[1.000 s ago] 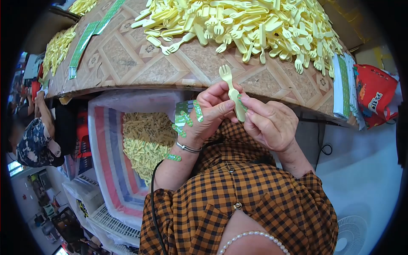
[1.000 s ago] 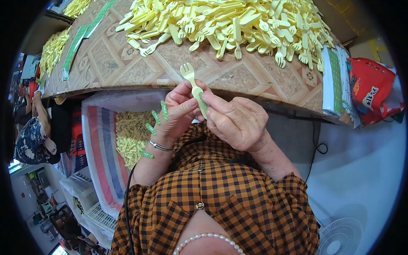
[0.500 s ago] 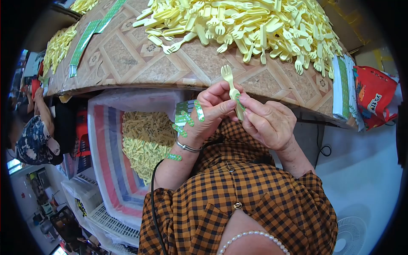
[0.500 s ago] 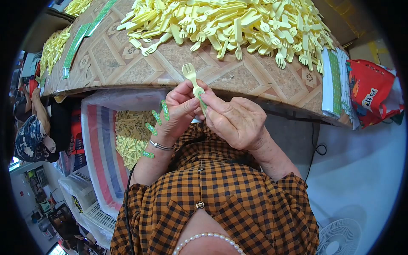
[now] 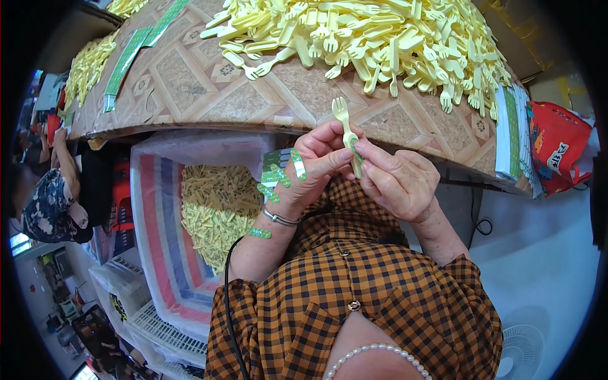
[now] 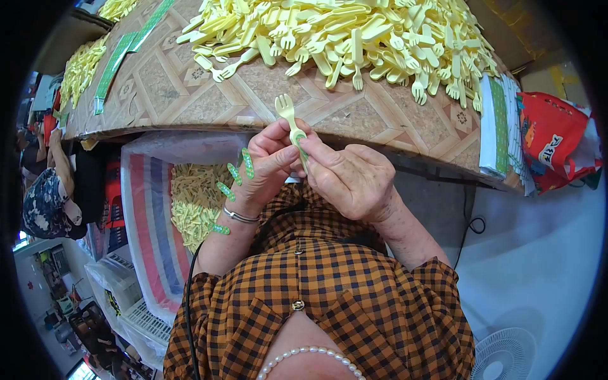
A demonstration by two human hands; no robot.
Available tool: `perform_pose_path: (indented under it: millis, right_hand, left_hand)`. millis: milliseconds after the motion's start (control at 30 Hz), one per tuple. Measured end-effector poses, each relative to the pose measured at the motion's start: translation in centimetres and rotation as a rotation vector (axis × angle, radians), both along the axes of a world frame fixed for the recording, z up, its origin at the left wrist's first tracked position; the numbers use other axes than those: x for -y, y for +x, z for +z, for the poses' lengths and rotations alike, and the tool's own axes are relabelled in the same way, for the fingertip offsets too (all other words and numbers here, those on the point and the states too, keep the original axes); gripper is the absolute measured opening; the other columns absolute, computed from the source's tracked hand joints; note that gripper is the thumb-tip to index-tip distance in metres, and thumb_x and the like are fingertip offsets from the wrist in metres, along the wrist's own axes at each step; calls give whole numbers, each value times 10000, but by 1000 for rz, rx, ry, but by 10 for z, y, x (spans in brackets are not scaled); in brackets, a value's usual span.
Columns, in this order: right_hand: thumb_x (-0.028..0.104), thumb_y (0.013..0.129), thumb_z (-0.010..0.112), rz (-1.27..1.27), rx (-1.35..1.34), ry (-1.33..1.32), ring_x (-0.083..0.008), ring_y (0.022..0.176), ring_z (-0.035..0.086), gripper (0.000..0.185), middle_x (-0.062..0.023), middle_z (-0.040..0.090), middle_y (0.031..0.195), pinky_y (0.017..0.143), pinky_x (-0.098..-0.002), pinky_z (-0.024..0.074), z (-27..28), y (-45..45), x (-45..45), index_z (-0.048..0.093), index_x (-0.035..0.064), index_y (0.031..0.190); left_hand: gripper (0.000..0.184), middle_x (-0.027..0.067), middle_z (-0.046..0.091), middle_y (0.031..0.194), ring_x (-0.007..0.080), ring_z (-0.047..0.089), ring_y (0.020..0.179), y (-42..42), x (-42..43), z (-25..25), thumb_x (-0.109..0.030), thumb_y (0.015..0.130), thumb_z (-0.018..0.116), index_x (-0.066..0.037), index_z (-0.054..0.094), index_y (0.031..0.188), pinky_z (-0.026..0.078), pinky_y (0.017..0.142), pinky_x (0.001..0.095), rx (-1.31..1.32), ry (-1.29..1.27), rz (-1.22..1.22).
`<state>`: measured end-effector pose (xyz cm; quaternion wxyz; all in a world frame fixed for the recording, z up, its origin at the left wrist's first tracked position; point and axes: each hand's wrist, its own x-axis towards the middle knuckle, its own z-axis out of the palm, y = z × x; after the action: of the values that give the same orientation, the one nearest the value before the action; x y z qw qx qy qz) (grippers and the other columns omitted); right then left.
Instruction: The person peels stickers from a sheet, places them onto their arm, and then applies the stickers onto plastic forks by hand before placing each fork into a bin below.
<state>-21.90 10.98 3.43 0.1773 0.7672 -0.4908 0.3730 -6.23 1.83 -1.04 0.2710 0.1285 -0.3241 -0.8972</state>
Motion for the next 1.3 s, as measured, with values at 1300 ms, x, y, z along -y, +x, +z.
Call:
perform_pose_path:
  millis: [1300]
  right_hand:
    - [90,775,653,9,-79,161,-130,699,645,227,-142,655,1166,618,-254,516,-5,4,-4,664,18,990]
  left_hand:
    - [291,26,665,952,53,619,780,2,4,-3,-80,887,658,6,599,1159,500,615,151,110,-48,67]
